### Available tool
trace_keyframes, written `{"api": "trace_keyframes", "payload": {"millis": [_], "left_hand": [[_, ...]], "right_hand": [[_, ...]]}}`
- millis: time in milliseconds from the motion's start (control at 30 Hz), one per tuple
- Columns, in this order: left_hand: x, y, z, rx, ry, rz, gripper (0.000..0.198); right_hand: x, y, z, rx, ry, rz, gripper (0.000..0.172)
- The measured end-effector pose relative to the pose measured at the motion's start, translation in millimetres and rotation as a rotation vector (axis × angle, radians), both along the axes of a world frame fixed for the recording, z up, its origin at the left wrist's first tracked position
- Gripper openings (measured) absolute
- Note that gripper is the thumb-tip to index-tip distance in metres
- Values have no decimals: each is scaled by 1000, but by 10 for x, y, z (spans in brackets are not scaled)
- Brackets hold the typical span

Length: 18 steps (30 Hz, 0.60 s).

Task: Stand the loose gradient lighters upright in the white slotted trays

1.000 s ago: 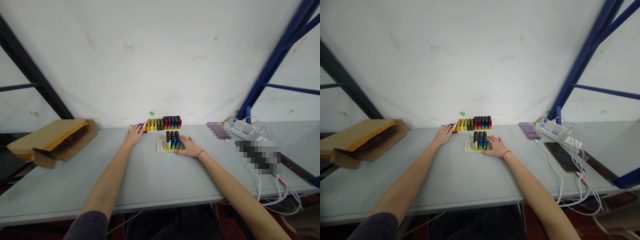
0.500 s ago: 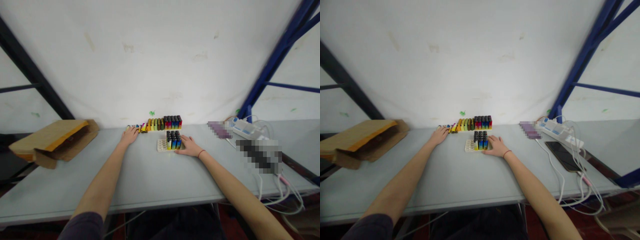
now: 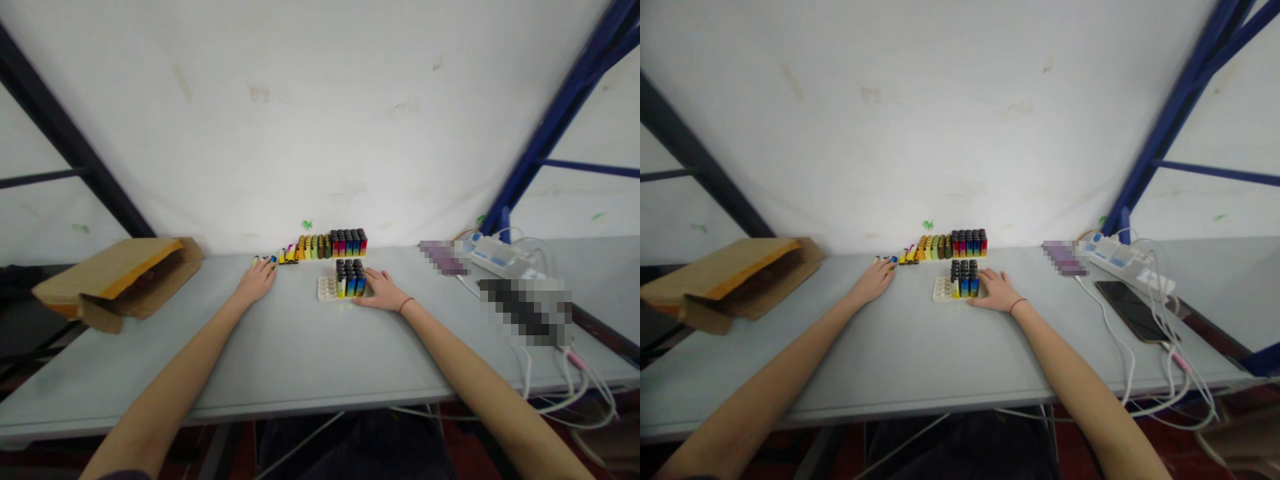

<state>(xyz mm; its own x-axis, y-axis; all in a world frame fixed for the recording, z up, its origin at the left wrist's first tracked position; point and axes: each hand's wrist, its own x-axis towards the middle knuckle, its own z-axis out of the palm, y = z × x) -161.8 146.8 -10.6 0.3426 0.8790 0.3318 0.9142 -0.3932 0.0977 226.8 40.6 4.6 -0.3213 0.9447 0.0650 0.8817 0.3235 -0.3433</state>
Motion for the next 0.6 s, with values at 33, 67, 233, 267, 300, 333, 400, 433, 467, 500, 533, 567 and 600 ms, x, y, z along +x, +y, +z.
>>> {"api": "trace_keyframes", "payload": {"millis": [33, 67, 233, 267, 300, 333, 400, 433, 467, 500, 533, 567, 600], "left_hand": [[4, -58, -11, -8, 2, 22, 50], [15, -128, -24, -21, 4, 51, 50], [210, -621, -92, -32, 57, 57, 53], [277, -721, -92, -30, 70, 44, 54], [351, -810, -84, -33, 81, 35, 54], [429, -882, -67, -47, 91, 26, 55], [586, -971, -9, -108, 108, 25, 55], [657, -986, 29, -137, 114, 26, 55], [719, -985, 71, -161, 115, 30, 55], [769, -969, 116, -177, 112, 33, 54], [807, -941, 161, -178, 103, 37, 53], [832, -903, 207, -164, 87, 46, 52], [845, -857, 252, -138, 68, 60, 51]], "right_hand": [[2, 0, -1, 1, -1, 2, 92], [4, 1, -3, 2, -1, 3, 92], [23, 5, -19, 10, -2, 11, 91], [28, 8, -24, 12, -4, 13, 91], [33, 12, -29, 15, -6, 14, 91], [38, 16, -35, 18, -7, 17, 91], [46, 23, -43, 27, -6, 26, 91], [48, 24, -44, 28, -6, 29, 91], [48, 24, -43, 25, -7, 30, 91], [46, 22, -41, 20, -7, 28, 91], [42, 19, -36, 14, -7, 24, 92], [37, 15, -31, 9, -7, 21, 92], [31, 10, -26, 6, -4, 18, 93]]}}
